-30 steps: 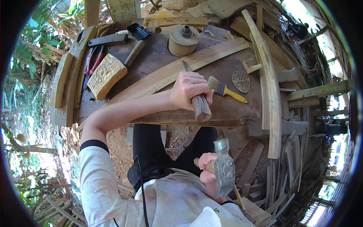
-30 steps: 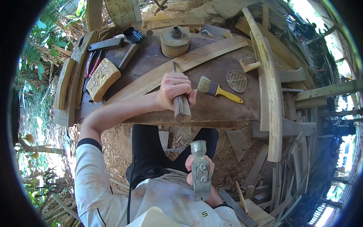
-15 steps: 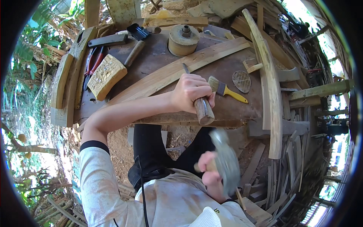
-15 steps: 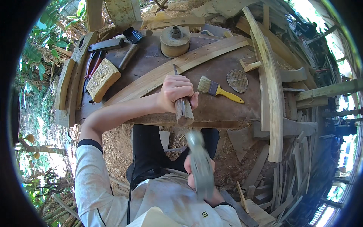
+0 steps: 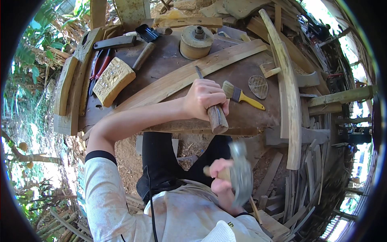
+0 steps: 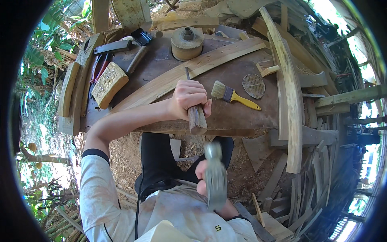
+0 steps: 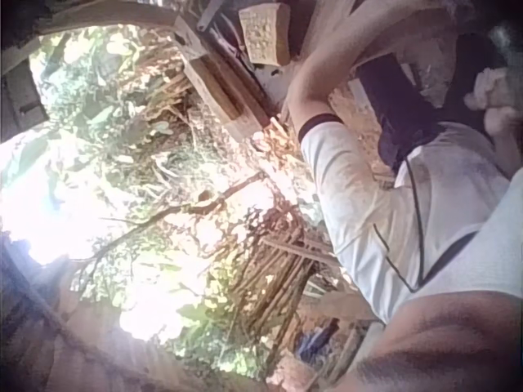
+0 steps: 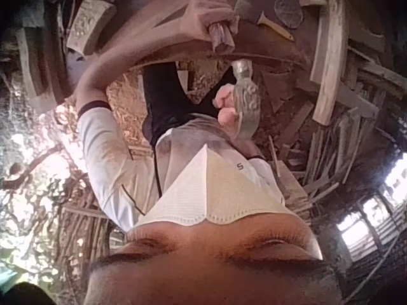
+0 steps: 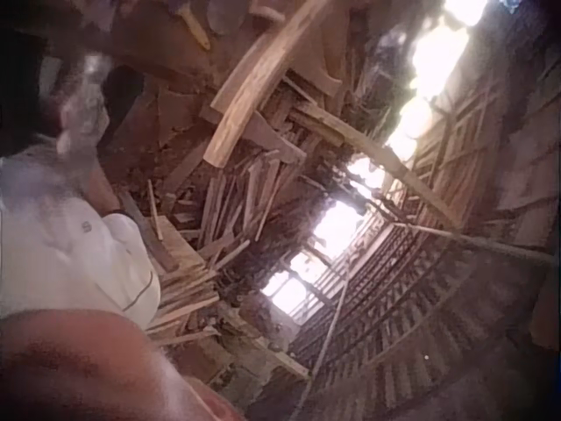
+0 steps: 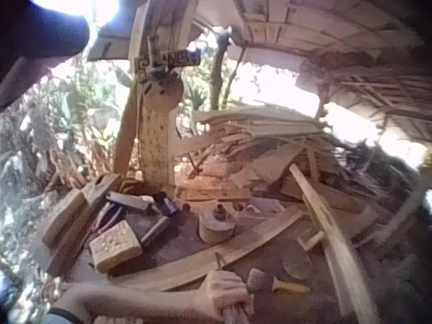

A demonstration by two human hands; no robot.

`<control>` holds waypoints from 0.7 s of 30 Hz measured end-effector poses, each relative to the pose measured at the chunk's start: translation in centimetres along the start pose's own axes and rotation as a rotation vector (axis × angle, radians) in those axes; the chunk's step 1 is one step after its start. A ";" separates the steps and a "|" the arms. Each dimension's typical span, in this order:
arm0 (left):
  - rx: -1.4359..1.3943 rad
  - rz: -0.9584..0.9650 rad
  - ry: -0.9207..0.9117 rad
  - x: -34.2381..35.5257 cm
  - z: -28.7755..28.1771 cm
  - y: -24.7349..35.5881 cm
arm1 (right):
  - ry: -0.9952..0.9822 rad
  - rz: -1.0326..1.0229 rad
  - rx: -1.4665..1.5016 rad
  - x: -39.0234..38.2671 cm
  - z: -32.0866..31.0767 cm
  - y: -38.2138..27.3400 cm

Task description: The person carves a small wooden block with a chisel and hammer, then brushes away wood shavings with a small brush. They continue to smooth the block by hand and inspect it, then use the hammer and chisel again on a different piece of wood.

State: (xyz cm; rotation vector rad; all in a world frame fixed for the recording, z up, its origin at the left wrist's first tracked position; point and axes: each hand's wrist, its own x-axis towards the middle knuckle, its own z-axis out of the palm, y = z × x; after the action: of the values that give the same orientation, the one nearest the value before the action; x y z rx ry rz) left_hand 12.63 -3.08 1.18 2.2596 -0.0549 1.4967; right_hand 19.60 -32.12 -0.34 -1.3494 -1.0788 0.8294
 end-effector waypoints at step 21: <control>0.054 0.084 -0.059 -1.1 0.7 -0.2 | 0.090 -0.353 0.097 -0.1 0.5 4.9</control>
State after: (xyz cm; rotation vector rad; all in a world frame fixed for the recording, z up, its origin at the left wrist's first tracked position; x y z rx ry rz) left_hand 12.83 -3.40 -0.03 2.3709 -0.1303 1.4905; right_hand 19.74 -31.62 -5.19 -1.0638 -1.1487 0.5477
